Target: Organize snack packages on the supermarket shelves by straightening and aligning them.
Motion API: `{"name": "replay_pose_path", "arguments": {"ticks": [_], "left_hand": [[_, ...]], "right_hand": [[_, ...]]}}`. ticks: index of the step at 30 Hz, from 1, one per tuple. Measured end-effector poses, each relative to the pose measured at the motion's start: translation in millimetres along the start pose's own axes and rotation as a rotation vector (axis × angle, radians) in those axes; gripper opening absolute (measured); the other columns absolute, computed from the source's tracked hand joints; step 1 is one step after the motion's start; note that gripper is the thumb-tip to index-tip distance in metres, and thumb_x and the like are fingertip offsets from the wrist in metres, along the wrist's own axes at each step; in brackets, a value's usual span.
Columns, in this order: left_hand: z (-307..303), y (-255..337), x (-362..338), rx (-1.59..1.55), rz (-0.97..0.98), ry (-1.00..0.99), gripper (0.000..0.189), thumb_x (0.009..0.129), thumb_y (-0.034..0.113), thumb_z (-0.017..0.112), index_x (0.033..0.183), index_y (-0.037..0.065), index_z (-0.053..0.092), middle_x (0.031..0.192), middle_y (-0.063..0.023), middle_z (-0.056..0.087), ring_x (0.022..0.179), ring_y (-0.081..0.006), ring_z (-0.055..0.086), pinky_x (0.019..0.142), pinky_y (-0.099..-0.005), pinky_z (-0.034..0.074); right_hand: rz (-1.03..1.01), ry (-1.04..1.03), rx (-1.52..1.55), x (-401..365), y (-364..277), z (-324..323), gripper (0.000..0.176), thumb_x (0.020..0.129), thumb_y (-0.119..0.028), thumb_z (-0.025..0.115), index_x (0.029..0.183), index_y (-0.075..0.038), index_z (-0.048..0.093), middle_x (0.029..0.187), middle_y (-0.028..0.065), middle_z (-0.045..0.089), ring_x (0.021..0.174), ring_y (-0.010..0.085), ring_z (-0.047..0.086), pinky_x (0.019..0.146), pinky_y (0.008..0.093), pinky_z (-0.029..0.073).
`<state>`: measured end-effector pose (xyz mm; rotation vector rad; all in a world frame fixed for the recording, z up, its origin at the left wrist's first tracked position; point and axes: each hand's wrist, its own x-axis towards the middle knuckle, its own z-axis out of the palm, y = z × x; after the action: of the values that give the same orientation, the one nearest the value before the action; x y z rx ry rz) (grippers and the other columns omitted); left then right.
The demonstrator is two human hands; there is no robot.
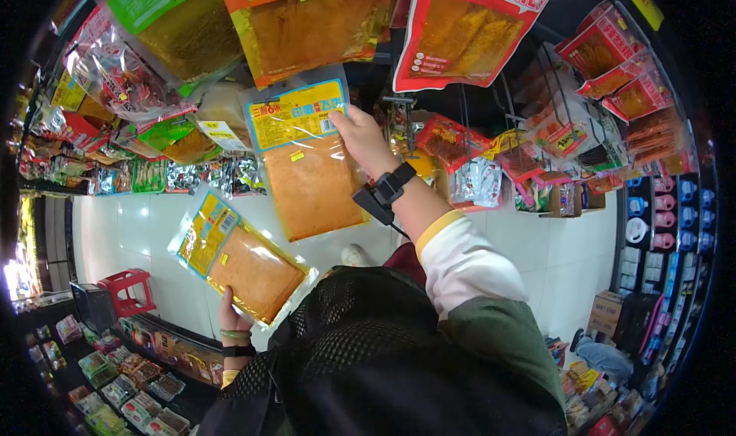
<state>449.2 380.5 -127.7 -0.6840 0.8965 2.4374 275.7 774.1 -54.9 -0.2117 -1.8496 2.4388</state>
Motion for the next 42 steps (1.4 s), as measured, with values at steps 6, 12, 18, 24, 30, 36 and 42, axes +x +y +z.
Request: {"name": "replay_pose_path", "arguments": {"ticks": [6, 12, 18, 24, 30, 36, 42], "left_hand": [[-5, 1, -8, 0.045, 0.069, 0.004, 0.059, 0.088, 0.035, 0.051, 0.134, 0.003, 0.031, 0.134, -0.0163, 0.039, 0.121, -0.0346, 0.041, 0.100, -0.0503, 0.034], [-3, 2, -8, 0.024, 0.081, 0.019, 0.059, 0.089, 0.037, 0.050, 0.134, 0.003, 0.031, 0.134, -0.0163, 0.040, 0.120, -0.0341, 0.042, 0.099, -0.0510, 0.034], [-1, 0, -8, 0.072, 0.094, 0.004, 0.059, 0.089, 0.038, 0.049, 0.134, 0.003, 0.031, 0.134, -0.0163, 0.039, 0.120, -0.0338, 0.042, 0.100, -0.0501, 0.034], [4, -4, -10, 0.086, 0.073, 0.016, 0.060, 0.089, 0.038, 0.049, 0.133, 0.002, 0.031, 0.133, -0.0164, 0.041, 0.119, -0.0334, 0.043, 0.099, -0.0494, 0.035], [-1, -7, -7, 0.085, 0.059, 0.037, 0.059, 0.089, 0.037, 0.050, 0.133, 0.002, 0.031, 0.133, -0.0167, 0.041, 0.118, -0.0333, 0.044, 0.098, -0.0488, 0.037], [7, -7, -8, 0.092, 0.053, 0.010, 0.059, 0.089, 0.036, 0.051, 0.133, 0.002, 0.032, 0.133, -0.0162, 0.041, 0.119, -0.0331, 0.044, 0.099, -0.0485, 0.036], [7, -8, -12, 0.106, 0.054, 0.017, 0.060, 0.088, 0.036, 0.052, 0.134, 0.003, 0.031, 0.134, -0.0156, 0.040, 0.121, -0.0326, 0.041, 0.100, -0.0480, 0.034]], "right_hand": [[-0.125, 0.142, -0.408, -7, 17, -1, 0.030, 0.090, -0.022, 0.049, 0.109, 0.000, 0.056, 0.096, 0.0129, 0.065, 0.089, 0.0155, 0.060, 0.079, 0.0286, 0.044], [-0.112, 0.158, -0.319, 1, 21, 13, 0.025, 0.092, -0.019, 0.048, 0.101, 0.003, 0.056, 0.093, 0.0054, 0.063, 0.083, 0.0085, 0.056, 0.075, 0.0250, 0.044], [-0.064, 0.244, -0.289, -2, 19, 33, 0.025, 0.092, -0.018, 0.046, 0.100, 0.004, 0.056, 0.092, 0.0079, 0.064, 0.082, 0.0109, 0.057, 0.075, 0.0268, 0.044], [-0.081, 0.269, -0.238, -14, 22, 41, 0.029, 0.091, -0.022, 0.047, 0.096, 0.005, 0.055, 0.083, 0.0123, 0.063, 0.078, 0.0163, 0.058, 0.072, 0.0305, 0.044], [-0.004, 0.259, -0.375, -12, 5, 43, 0.030, 0.091, -0.024, 0.047, 0.087, 0.005, 0.053, 0.075, 0.0131, 0.060, 0.071, 0.0173, 0.056, 0.065, 0.0325, 0.043], [-0.111, 0.294, -0.260, 27, 39, 38, 0.033, 0.090, -0.028, 0.045, 0.091, 0.003, 0.054, 0.079, 0.0237, 0.058, 0.076, 0.0342, 0.059, 0.066, 0.0398, 0.043], [-0.012, 0.315, -0.162, 83, 88, -8, 0.035, 0.084, -0.034, 0.052, 0.107, -0.008, 0.059, 0.099, 0.0199, 0.061, 0.095, 0.0342, 0.058, 0.080, 0.0375, 0.045]]}}
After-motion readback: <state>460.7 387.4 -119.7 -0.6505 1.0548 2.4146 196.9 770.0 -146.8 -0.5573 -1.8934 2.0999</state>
